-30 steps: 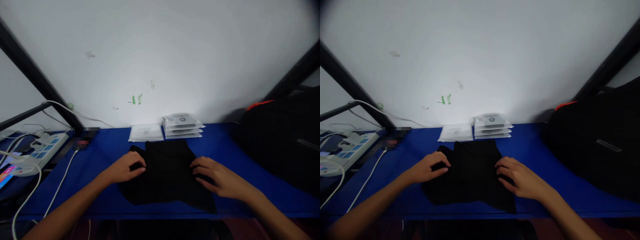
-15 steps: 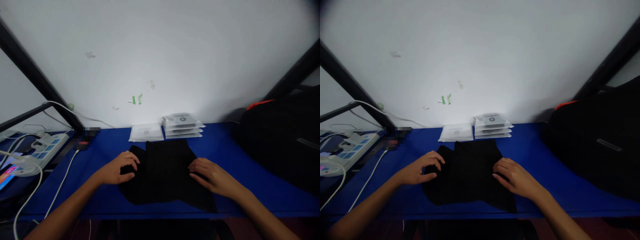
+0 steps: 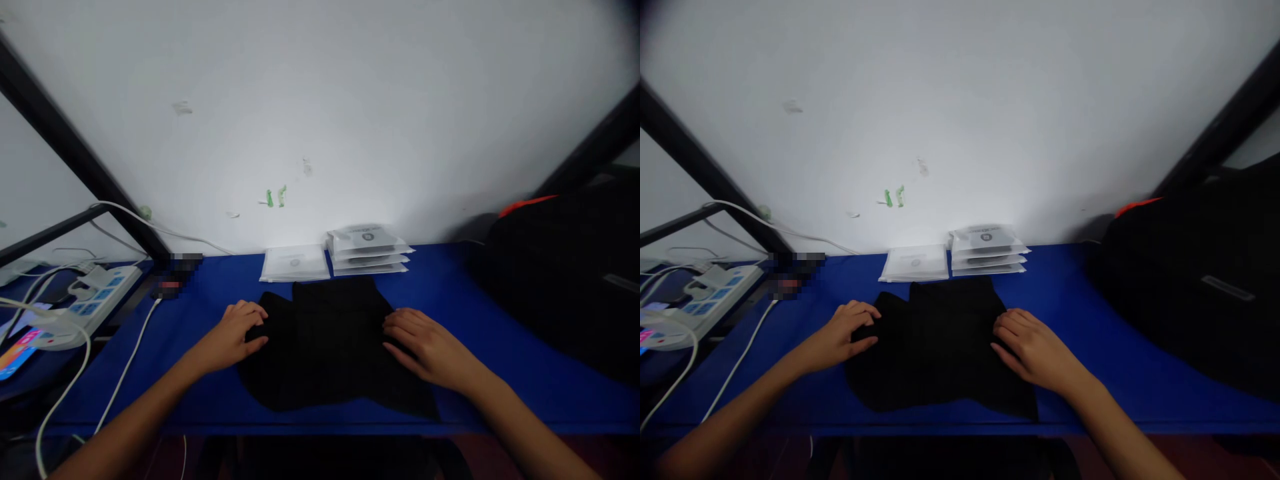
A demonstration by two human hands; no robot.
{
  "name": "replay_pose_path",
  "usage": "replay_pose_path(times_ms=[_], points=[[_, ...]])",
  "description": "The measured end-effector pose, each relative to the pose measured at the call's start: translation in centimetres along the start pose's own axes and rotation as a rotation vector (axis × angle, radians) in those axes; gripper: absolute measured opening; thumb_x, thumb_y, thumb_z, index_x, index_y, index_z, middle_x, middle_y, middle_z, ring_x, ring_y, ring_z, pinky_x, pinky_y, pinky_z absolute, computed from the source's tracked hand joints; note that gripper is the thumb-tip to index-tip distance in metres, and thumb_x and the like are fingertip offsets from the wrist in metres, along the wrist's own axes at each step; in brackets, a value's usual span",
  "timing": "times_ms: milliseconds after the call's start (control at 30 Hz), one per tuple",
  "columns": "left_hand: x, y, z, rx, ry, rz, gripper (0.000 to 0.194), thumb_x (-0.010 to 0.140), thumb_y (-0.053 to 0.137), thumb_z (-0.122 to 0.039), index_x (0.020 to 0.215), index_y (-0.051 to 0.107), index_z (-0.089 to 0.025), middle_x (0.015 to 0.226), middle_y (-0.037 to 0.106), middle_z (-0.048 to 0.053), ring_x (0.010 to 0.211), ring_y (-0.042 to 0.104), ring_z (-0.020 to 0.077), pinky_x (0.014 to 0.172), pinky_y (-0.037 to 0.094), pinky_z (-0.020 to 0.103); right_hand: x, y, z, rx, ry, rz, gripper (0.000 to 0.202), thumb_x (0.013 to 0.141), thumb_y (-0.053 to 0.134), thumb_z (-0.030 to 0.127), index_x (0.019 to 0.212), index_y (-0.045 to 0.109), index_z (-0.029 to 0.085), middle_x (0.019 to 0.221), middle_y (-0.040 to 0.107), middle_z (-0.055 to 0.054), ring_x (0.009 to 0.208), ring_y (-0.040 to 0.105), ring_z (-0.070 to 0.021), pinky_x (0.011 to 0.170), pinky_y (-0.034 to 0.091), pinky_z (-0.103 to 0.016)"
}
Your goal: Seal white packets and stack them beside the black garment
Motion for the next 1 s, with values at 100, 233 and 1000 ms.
replay_pose_path(times_ms=[100, 233, 1000], points=[[0.5, -1.3, 1.9, -0.199, -0.18, -0.04, 0.015, 0.079, 0.059, -0.034, 0.075, 0.054, -0.02, 0.067, 0.056, -0.003, 0.064, 0.053, 0.0159, 0.059, 0.038, 0.025, -0.3, 0.1, 0.0, -0.037, -0.004, -0.024, 0.023, 0.093, 0.052, 0.024, 0.112, 0.065, 0.018, 0.109, 0.069, -0.011, 0.106, 0.064, -0.026, 0.098, 0.049, -0.047], [1.2, -2.7, 4.9, -0.588, -0.455, -0.245, 0.034, 0.065, 0.072, -0.04, 0.079, 0.046, -0.022, 0.057, 0.051, -0.007, 0.049, 0.048, 0.0125, 0.047, 0.034, 0.022, -0.5, 0.7, 0.3, -0.053, 0.002, -0.029, 0.028, 0.093, 0.051, 0.022, 0.118, 0.063, 0.017, 0.115, 0.068, -0.013, 0.113, 0.062, -0.0274, 0.099, 0.05, -0.048], [2.5, 1.2, -3.3, -0.345, -0.004, -0.387, 0.026, 0.093, 0.052, -0.034, 0.116, 0.05, -0.021, 0.11, 0.062, 0.007, 0.104, 0.059, 0.0217, 0.095, 0.047, 0.041, -0.2, 1.6, 0.6, 0.064, 0.034, 0.044, 0.035, 0.094, 0.049, 0.02, 0.128, 0.058, 0.018, 0.124, 0.063, -0.014, 0.118, 0.058, -0.0279, 0.1, 0.049, -0.05]])
Point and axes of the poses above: each hand's wrist, its own x-axis towards the middle knuckle, its own y-axis out of the palm, z = x × y, the point moved 8 cm from there along x, towards the middle knuckle
